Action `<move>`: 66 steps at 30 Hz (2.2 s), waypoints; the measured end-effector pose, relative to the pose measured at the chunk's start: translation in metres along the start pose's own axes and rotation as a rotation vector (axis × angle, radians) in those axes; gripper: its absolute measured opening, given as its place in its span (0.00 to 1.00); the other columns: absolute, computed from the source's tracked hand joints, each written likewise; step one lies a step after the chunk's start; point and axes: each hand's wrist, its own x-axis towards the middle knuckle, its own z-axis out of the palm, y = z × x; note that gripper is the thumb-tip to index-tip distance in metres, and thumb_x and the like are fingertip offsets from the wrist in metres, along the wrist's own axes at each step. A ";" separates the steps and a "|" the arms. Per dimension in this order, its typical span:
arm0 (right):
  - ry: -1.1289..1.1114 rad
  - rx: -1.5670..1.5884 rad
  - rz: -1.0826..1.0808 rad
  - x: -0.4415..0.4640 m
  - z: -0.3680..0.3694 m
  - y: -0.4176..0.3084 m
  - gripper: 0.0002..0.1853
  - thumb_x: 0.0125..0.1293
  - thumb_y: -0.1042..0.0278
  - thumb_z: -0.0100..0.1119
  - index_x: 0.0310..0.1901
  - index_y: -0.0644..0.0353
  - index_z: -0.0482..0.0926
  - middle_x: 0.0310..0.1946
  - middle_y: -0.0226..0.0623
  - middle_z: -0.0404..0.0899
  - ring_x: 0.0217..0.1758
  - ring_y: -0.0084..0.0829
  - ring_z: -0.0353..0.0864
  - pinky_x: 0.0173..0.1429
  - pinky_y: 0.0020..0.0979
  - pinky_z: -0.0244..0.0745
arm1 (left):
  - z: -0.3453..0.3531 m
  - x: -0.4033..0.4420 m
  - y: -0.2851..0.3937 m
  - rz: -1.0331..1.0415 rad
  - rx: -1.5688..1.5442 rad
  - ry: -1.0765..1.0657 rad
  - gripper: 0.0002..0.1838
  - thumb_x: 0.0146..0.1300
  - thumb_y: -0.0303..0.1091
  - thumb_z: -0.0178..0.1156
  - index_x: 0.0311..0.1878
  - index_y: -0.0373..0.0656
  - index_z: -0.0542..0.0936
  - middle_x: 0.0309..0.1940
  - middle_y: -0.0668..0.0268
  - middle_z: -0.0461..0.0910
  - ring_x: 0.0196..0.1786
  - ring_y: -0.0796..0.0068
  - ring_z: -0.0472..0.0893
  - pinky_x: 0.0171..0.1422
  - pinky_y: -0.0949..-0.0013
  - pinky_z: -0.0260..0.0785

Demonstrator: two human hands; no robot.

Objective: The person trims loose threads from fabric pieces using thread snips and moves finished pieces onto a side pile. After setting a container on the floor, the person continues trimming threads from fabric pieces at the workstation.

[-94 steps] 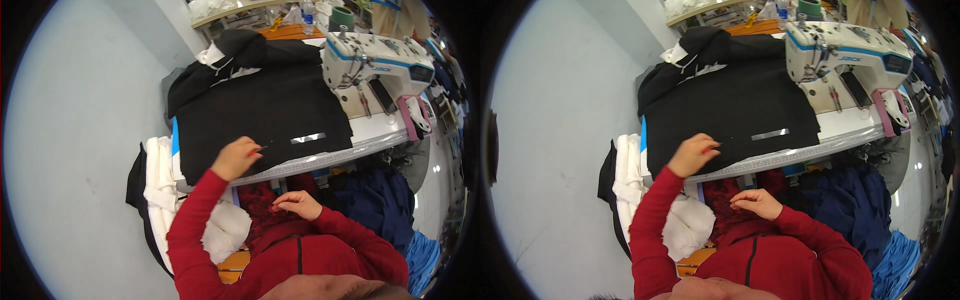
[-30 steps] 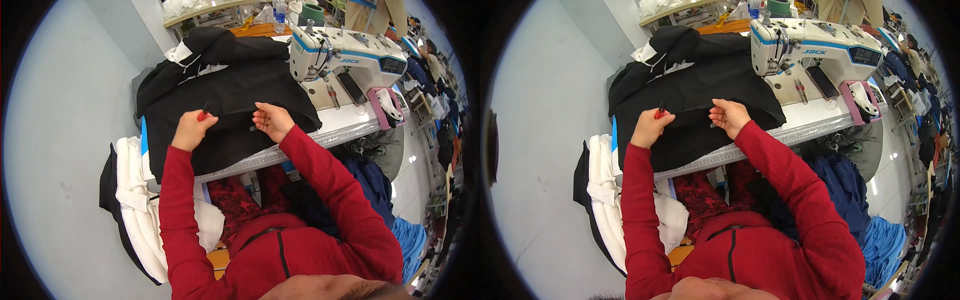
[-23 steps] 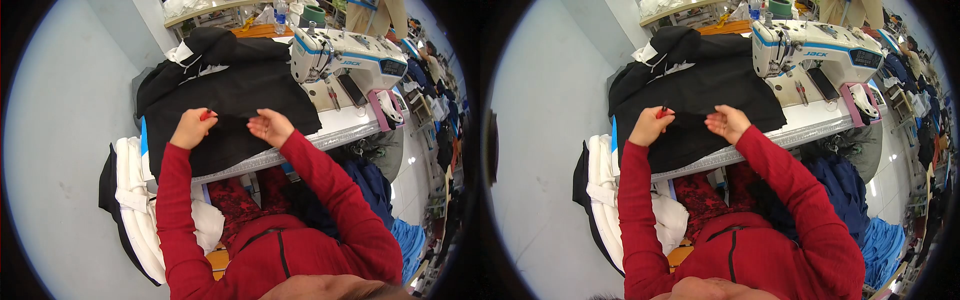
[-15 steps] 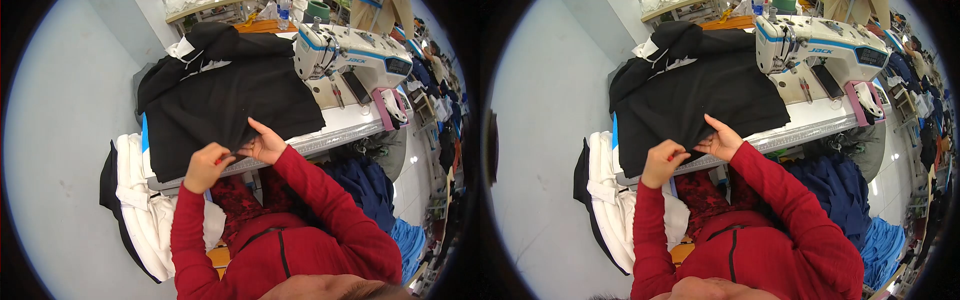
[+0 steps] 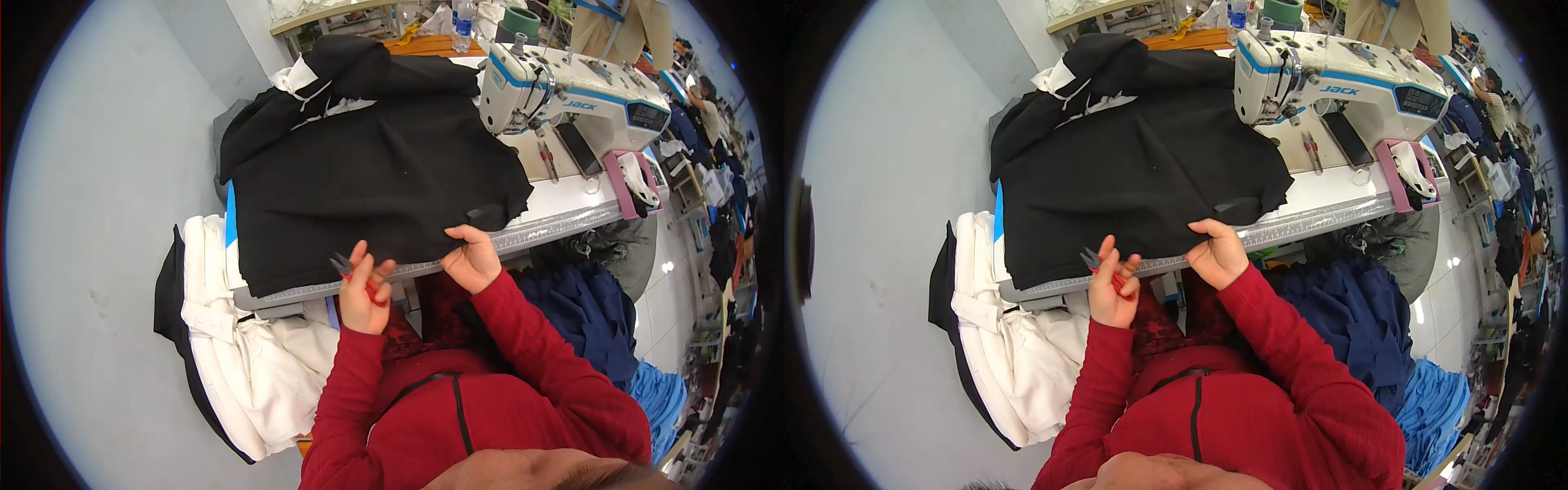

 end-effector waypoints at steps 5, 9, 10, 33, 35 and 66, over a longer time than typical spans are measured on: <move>0.126 -0.130 0.060 -0.008 -0.052 0.015 0.07 0.61 0.78 0.49 0.40 0.70 0.74 0.42 0.46 0.78 0.45 0.41 0.78 0.56 0.43 0.72 | -0.010 0.002 0.021 0.320 0.317 0.224 0.12 0.59 0.23 0.57 0.47 0.37 0.75 0.31 0.67 0.76 0.29 0.83 0.74 0.19 0.83 0.55; 0.137 -0.131 0.115 -0.013 -0.042 0.027 0.07 0.59 0.79 0.50 0.39 0.69 0.74 0.39 0.45 0.78 0.44 0.41 0.78 0.57 0.44 0.72 | -0.014 -0.010 0.030 0.436 0.440 0.317 0.10 0.58 0.24 0.59 0.44 0.36 0.76 0.30 0.69 0.74 0.26 0.85 0.71 0.18 0.81 0.54; 0.133 -0.123 0.128 -0.009 -0.042 0.030 0.07 0.60 0.79 0.51 0.39 0.69 0.74 0.39 0.45 0.78 0.44 0.41 0.78 0.57 0.44 0.72 | -0.017 -0.011 0.031 0.463 0.477 0.300 0.11 0.58 0.24 0.59 0.44 0.35 0.76 0.30 0.69 0.74 0.26 0.85 0.70 0.18 0.81 0.55; 0.117 -0.361 -0.031 -0.014 -0.021 0.045 0.08 0.63 0.76 0.54 0.44 0.66 0.75 0.40 0.37 0.79 0.44 0.32 0.80 0.51 0.38 0.77 | -0.057 -0.012 0.053 0.599 0.554 0.483 0.21 0.58 0.24 0.58 0.56 0.37 0.72 0.24 0.72 0.70 0.14 0.87 0.62 0.18 0.82 0.51; 0.127 -0.357 -0.050 -0.016 -0.023 0.049 0.09 0.63 0.76 0.55 0.44 0.66 0.76 0.40 0.38 0.80 0.44 0.32 0.80 0.51 0.38 0.76 | -0.064 -0.016 0.054 0.622 0.577 0.508 0.19 0.61 0.25 0.56 0.56 0.38 0.72 0.23 0.71 0.70 0.14 0.88 0.62 0.17 0.81 0.51; 0.219 -0.396 0.086 -0.024 -0.030 0.056 0.07 0.58 0.76 0.61 0.32 0.73 0.78 0.34 0.44 0.79 0.40 0.35 0.79 0.49 0.33 0.75 | -0.021 -0.059 -0.043 0.028 0.860 0.030 0.15 0.62 0.41 0.58 0.43 0.39 0.78 0.20 0.72 0.74 0.19 0.89 0.69 0.22 0.82 0.62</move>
